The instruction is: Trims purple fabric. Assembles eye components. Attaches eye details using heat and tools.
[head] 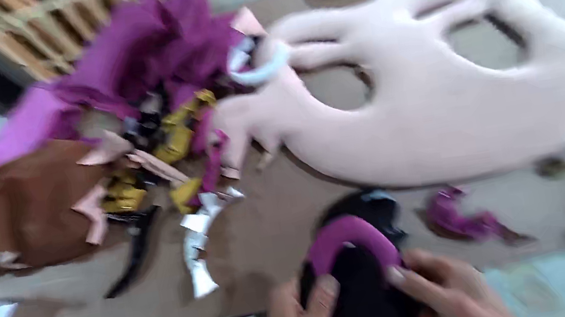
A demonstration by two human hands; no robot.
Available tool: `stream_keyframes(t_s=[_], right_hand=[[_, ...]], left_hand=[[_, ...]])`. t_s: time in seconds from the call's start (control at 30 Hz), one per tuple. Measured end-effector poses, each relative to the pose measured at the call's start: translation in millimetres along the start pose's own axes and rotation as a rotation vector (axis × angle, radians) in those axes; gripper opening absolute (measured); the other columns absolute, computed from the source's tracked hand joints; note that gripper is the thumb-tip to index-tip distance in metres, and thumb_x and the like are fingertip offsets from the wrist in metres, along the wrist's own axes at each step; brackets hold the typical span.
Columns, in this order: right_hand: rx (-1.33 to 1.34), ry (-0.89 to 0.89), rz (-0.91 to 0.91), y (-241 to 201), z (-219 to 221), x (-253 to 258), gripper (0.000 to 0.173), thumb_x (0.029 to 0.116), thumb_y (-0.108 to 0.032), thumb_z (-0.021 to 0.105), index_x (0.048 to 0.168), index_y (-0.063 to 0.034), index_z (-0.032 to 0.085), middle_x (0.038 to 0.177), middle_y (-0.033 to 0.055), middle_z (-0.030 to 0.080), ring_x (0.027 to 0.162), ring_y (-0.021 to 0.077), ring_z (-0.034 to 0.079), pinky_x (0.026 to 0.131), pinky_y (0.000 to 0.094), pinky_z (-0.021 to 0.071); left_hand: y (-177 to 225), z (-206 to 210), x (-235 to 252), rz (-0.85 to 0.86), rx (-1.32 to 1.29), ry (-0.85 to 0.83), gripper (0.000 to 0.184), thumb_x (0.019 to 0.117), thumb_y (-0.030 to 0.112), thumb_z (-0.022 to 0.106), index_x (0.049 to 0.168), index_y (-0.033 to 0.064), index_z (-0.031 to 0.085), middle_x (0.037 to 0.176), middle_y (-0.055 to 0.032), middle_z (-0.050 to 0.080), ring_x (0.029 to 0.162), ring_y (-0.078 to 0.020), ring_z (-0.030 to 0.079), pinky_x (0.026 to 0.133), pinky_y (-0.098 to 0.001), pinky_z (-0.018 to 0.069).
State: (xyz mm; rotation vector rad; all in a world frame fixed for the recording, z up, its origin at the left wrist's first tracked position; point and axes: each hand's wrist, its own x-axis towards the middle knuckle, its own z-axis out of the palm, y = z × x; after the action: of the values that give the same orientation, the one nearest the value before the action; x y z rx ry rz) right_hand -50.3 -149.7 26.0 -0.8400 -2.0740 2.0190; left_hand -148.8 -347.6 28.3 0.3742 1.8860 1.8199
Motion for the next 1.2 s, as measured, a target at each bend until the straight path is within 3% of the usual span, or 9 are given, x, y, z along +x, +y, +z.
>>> stream_keyframes(t_s=[0.07, 0.17, 0.23, 0.3, 0.33, 0.57, 0.7, 0.93, 1.2], right_hand=[[0.0, 0.045, -0.041, -8.3, -6.1, 4.1, 0.019, 0.0881, -0.027, 0.075, 0.095, -0.0101, 0.07, 0.08, -0.0015, 0.071, 0.07, 0.0099, 0.067, 0.062, 0.0294, 0.0581], [-0.15, -0.07, -0.166, -23.9, -18.1, -1.8, 0.047, 0.0947, -0.022, 0.063, 0.137, -0.0053, 0.052, 0.113, 0.0035, 0.074, 0.09, 0.0151, 0.074, 0.071, 0.033, 0.0648], [-0.213, -0.141, -0.219, -28.7, -18.2, 2.0, 0.045, 0.104, -0.03, 0.055, 0.145, -0.0141, 0.051, 0.109, 0.0001, 0.074, 0.083, 0.011, 0.072, 0.066, 0.0283, 0.0624], [-0.28, -0.169, -0.253, -32.0, -13.0, 7.6, 0.041, 0.1085, -0.04, 0.047, 0.145, -0.0258, 0.057, 0.098, -0.0057, 0.071, 0.076, 0.0048, 0.066, 0.063, 0.0247, 0.0579], [-0.311, -0.183, -0.29, -33.5, -10.9, 8.9, 0.042, 0.1085, -0.043, 0.046, 0.146, -0.0274, 0.057, 0.103, -0.0078, 0.071, 0.083, 0.0025, 0.066, 0.07, 0.024, 0.0581], [-0.267, -0.248, -0.513, -19.0, -5.6, -6.8, 0.058, 0.0949, -0.041, 0.073, 0.142, -0.0129, 0.054, 0.13, -0.0003, 0.066, 0.116, 0.0057, 0.064, 0.1, 0.0267, 0.0572], [-0.264, -0.274, -0.507, -14.8, 5.6, 0.2, 0.047, 0.0984, -0.038, 0.068, 0.138, -0.0147, 0.056, 0.121, -0.0019, 0.069, 0.108, 0.0045, 0.067, 0.092, 0.0254, 0.0596], [-0.202, -0.282, -0.475, -10.8, 4.3, 2.9, 0.049, 0.0969, -0.038, 0.07, 0.137, -0.0151, 0.053, 0.12, -0.002, 0.068, 0.106, 0.0037, 0.067, 0.091, 0.0236, 0.0593], [-0.155, -0.298, -0.388, -4.0, 6.5, 12.4, 0.054, 0.0927, -0.038, 0.075, 0.138, -0.0193, 0.053, 0.121, -0.0034, 0.068, 0.107, 0.004, 0.066, 0.091, 0.0263, 0.0599]], left_hand=[[5.5, 8.9, 3.1, -0.054, -0.044, -0.042, 0.021, 0.1039, 0.016, 0.056, 0.104, 0.0007, 0.07, 0.085, -0.0025, 0.075, 0.076, -0.0101, 0.074, 0.072, -0.0323, 0.0647], [6.3, 13.1, -5.7, -0.115, -0.043, -0.127, 0.02, 0.1043, 0.017, 0.056, 0.105, 0.0014, 0.07, 0.086, -0.0012, 0.075, 0.078, -0.009, 0.073, 0.074, -0.0314, 0.064], [3.6, 10.7, -11.9, -0.097, -0.028, -0.175, 0.022, 0.1046, 0.021, 0.057, 0.104, 0.0028, 0.069, 0.085, 0.0008, 0.074, 0.078, -0.0064, 0.072, 0.073, -0.0287, 0.0632], [4.8, 8.9, -15.1, -0.06, -0.001, -0.23, 0.025, 0.1048, 0.026, 0.058, 0.104, 0.0035, 0.069, 0.085, 0.002, 0.074, 0.077, -0.0042, 0.071, 0.072, -0.0267, 0.0623], [6.1, 7.9, -15.4, -0.038, 0.017, -0.254, 0.026, 0.1047, 0.027, 0.058, 0.104, 0.0035, 0.069, 0.085, 0.0024, 0.074, 0.077, -0.003, 0.071, 0.072, -0.0258, 0.0621], [-5.9, -7.7, -16.8, 0.03, -0.004, -0.389, 0.036, 0.1045, 0.038, 0.057, 0.103, 0.0034, 0.068, 0.084, 0.0007, 0.072, 0.077, -0.0014, 0.069, 0.07, -0.0235, 0.0599], [-12.9, -17.3, -18.6, 0.03, -0.009, -0.396, 0.036, 0.1043, 0.039, 0.057, 0.105, 0.0049, 0.068, 0.087, 0.0014, 0.073, 0.079, -0.0019, 0.07, 0.071, -0.0242, 0.061], [-9.1, -22.1, -10.1, 0.092, 0.095, -0.433, 0.036, 0.1021, 0.041, 0.061, 0.1, 0.0052, 0.069, 0.079, 0.001, 0.072, 0.072, -0.0008, 0.068, 0.064, -0.0223, 0.0587], [-9.1, -24.4, -1.2, 0.036, 0.072, -0.423, 0.034, 0.1018, 0.04, 0.062, 0.103, 0.0064, 0.069, 0.084, 0.002, 0.073, 0.075, -0.0026, 0.07, 0.068, -0.0236, 0.0612]])
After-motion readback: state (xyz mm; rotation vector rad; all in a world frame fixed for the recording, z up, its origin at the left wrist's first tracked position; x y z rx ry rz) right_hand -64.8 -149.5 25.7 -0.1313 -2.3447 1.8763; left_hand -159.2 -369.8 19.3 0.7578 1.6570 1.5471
